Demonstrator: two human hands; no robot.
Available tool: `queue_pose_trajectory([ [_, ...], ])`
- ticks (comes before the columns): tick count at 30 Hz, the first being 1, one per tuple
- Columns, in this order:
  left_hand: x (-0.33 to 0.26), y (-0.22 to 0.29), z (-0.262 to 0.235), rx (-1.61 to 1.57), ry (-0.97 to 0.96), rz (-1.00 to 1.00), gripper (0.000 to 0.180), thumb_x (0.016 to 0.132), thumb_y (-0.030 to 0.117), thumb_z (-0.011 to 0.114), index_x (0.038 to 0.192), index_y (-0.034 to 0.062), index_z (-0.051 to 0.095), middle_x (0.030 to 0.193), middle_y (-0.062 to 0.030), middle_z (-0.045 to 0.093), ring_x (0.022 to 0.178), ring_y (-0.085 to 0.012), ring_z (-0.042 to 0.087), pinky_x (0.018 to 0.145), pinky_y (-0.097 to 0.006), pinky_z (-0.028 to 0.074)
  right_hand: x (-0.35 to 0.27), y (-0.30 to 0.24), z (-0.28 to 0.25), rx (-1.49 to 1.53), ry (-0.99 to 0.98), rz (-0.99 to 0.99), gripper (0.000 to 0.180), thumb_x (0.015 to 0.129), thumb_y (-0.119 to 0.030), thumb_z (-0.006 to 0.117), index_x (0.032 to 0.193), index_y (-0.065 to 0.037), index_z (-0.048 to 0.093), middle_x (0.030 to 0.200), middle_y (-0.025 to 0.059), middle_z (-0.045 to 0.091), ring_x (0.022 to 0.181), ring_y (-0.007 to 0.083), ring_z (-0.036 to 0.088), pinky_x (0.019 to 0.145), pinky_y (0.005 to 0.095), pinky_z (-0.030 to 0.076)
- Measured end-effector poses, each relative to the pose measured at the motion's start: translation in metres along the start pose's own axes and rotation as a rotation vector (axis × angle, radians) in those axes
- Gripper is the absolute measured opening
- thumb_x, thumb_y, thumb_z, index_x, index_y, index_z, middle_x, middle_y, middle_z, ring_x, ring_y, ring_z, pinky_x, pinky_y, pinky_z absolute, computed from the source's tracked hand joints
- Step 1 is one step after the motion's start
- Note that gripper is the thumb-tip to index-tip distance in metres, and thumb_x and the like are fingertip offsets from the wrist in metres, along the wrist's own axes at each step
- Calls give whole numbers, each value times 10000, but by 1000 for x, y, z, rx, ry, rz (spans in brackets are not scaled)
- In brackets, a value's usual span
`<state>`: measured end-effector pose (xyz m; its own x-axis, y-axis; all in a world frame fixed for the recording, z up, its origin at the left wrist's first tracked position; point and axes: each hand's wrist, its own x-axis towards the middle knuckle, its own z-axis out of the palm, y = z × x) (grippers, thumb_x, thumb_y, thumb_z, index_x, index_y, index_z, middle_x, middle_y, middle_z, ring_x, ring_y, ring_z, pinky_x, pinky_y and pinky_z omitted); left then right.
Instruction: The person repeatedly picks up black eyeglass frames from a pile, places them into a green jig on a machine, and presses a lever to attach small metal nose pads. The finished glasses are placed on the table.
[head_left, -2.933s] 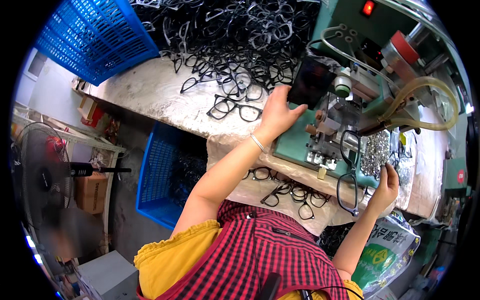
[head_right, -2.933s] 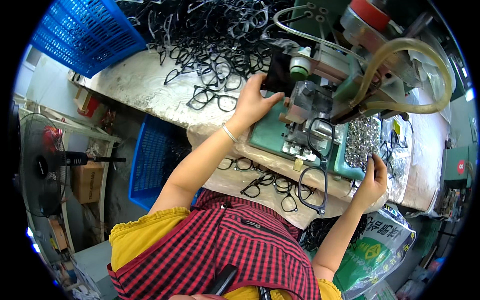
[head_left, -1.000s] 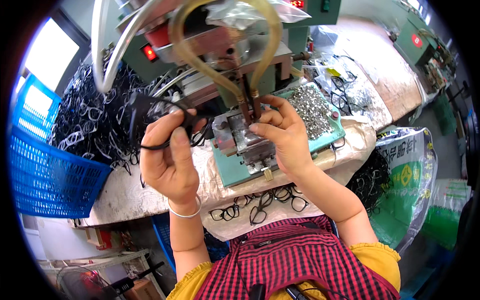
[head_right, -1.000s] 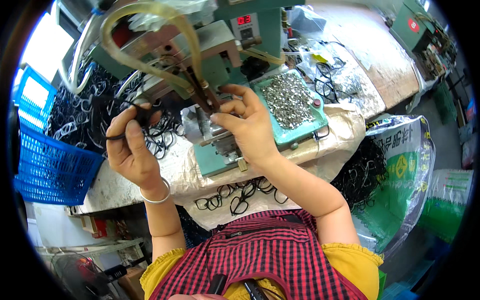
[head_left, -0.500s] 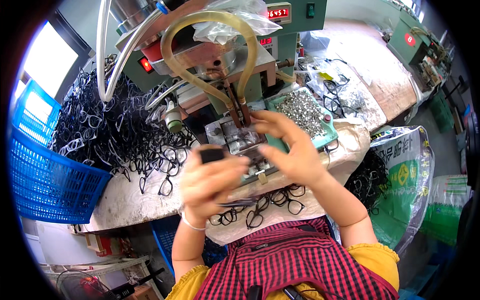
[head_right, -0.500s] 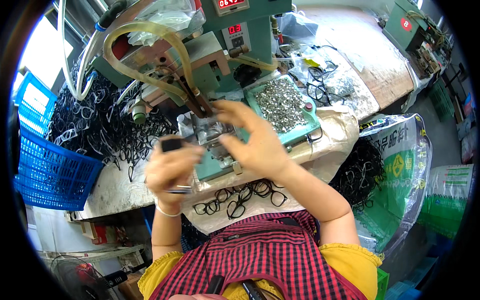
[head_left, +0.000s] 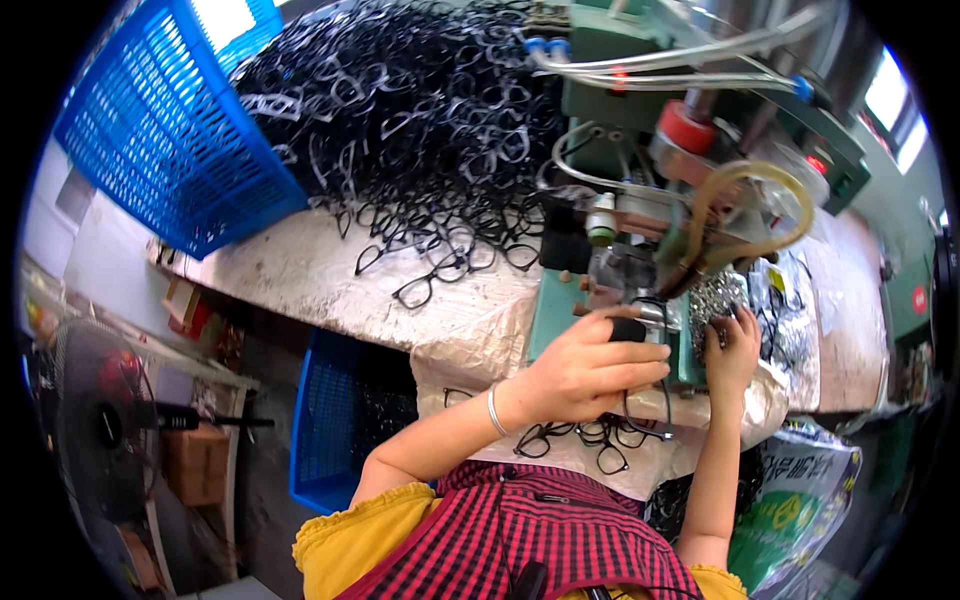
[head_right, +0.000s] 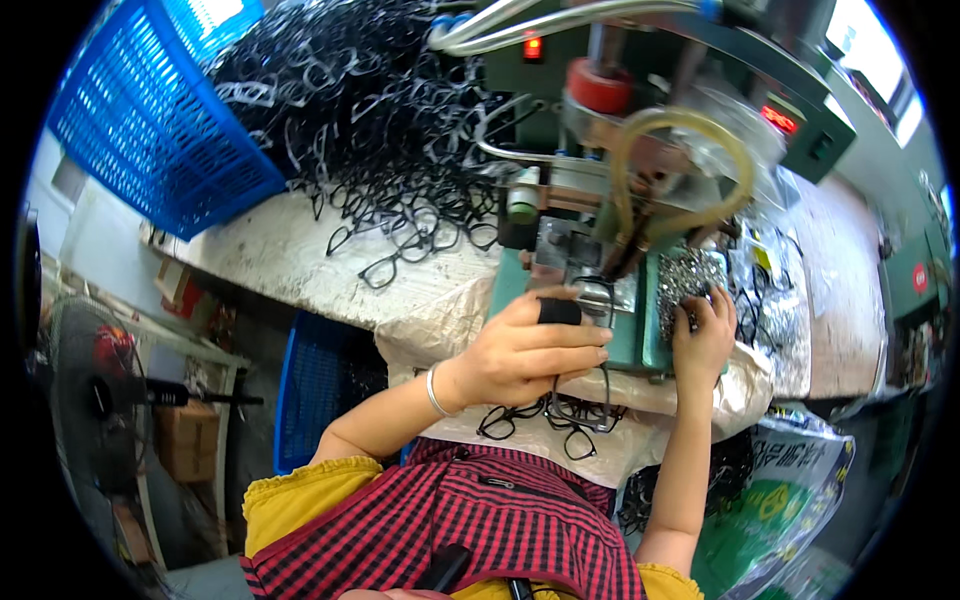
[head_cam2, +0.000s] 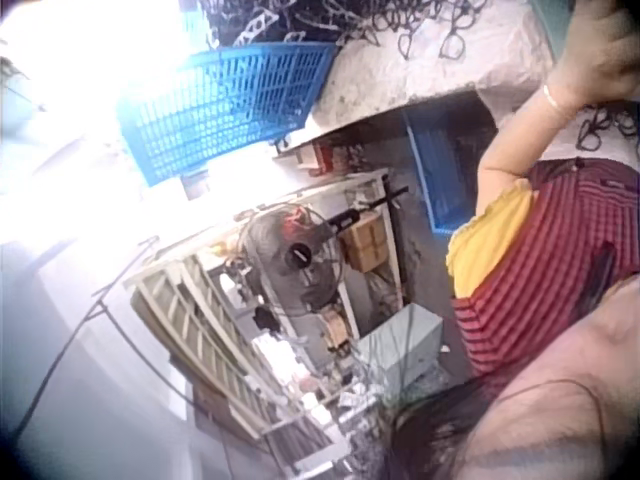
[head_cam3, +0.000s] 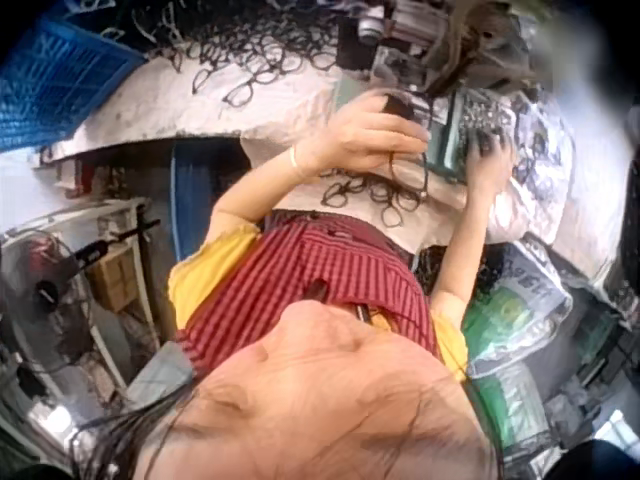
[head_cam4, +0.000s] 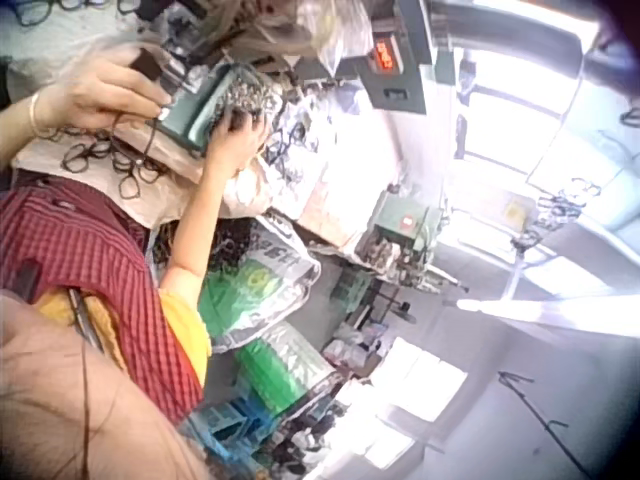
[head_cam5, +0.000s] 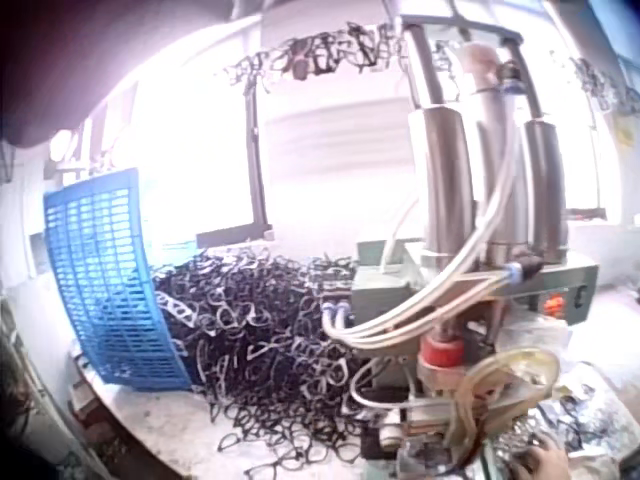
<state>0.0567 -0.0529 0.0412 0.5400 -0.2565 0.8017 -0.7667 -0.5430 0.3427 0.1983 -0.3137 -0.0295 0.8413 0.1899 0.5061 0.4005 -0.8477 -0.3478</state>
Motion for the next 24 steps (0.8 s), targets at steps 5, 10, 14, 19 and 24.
queue_pose_trajectory([
  [5,-52,-47,-5,327,506,-568,473,837,4,684,1304,3,606,1191,-169,679,1090,-334,629,981,-419,498,-11,6,3,84,127,16,114,841,-92,721,924,-18,698,1144,170,688,1165,359,609,1025,430,444],
  [10,-73,-121,14,284,116,-852,606,867,176,690,1396,-49,499,1239,-243,625,1145,-406,578,999,-447,462,-3,4,3,227,104,143,133,899,-74,657,994,4,709,1051,148,715,1048,295,657,952,383,484],
  [14,-72,-118,29,359,265,-770,629,850,222,740,1366,-52,505,1191,-228,634,1124,-394,578,988,-445,463,-5,2,5,437,134,117,184,947,-69,637,1086,-4,739,1008,105,742,924,190,679,865,318,513],
  [19,-53,-117,28,378,220,-916,674,786,263,827,1309,-32,522,1181,-208,637,1129,-376,575,961,-426,477,-1,-1,1,536,120,221,174,949,-83,677,1083,4,743,960,43,737,862,104,638,830,252,496],
  [24,-47,-118,35,497,240,-944,731,754,287,866,1326,-2,514,1162,-172,647,1072,-354,604,901,-420,501,-6,0,0,629,133,268,135,932,-69,697,1036,9,732,932,24,712,845,88,613,815,237,487],
])
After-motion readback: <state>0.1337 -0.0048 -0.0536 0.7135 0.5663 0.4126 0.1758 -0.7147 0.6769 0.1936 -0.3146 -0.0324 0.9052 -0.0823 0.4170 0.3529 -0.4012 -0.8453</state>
